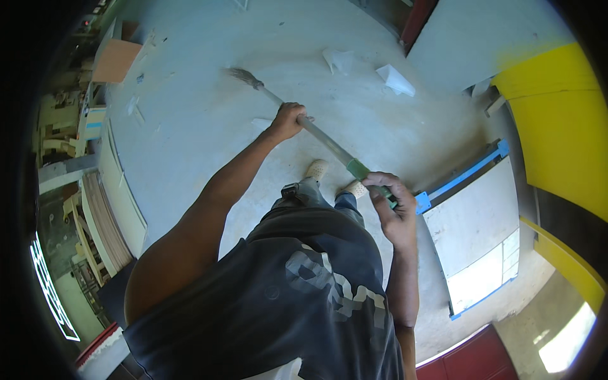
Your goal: Sweep sawdust and wood debris from a workshop floor using a long-handled broom.
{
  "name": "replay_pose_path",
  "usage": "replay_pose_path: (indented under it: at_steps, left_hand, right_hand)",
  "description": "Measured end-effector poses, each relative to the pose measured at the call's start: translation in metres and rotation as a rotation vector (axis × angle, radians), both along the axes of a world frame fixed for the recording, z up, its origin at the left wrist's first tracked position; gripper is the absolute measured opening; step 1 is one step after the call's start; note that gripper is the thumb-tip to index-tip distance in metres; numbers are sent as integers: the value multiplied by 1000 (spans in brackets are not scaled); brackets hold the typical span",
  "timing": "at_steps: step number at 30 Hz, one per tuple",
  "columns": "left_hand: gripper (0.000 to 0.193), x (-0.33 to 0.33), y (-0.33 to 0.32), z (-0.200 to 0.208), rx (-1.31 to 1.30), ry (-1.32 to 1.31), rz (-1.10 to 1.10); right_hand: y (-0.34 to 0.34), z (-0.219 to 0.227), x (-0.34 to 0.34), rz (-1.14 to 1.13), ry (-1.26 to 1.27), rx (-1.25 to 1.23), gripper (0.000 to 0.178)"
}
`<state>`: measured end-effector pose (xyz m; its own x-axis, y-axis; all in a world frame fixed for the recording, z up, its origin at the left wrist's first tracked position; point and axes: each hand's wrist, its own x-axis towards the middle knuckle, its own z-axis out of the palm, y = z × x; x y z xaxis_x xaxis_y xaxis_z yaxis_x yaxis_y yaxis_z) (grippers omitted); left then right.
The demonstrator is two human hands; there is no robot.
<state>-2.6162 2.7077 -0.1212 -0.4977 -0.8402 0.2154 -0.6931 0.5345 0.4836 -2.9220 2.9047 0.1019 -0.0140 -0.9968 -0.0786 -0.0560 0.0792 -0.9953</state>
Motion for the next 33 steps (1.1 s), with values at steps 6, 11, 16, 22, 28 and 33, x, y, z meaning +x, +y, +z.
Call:
replay_pose_path:
  at_steps: [6,11,16,22,28,33]
  left_hand:
    - [28,-98,15,73,-36,144,-45]
    - [30,-261,74,147,97,502,-479]
    - [27,-381,147,201,232,435,-914]
    - [23,-432,96,72,255,251,-817]
    - [19,-225,41,-33,367,86,-495]
    - [33,-176,12,23,147,101,-234]
  right_hand:
    - [30,55,-67,-216,122,-302,26]
    - [147,129,-205,-556,256,-741,23]
    - [204,232,-180,-869,646,-1201,25]
    - [135,135,-128,-967,892,-597,9]
    - [55,29,-57,-352,368,-266,9]
    - [42,32,-72,-379,165,-173,5]
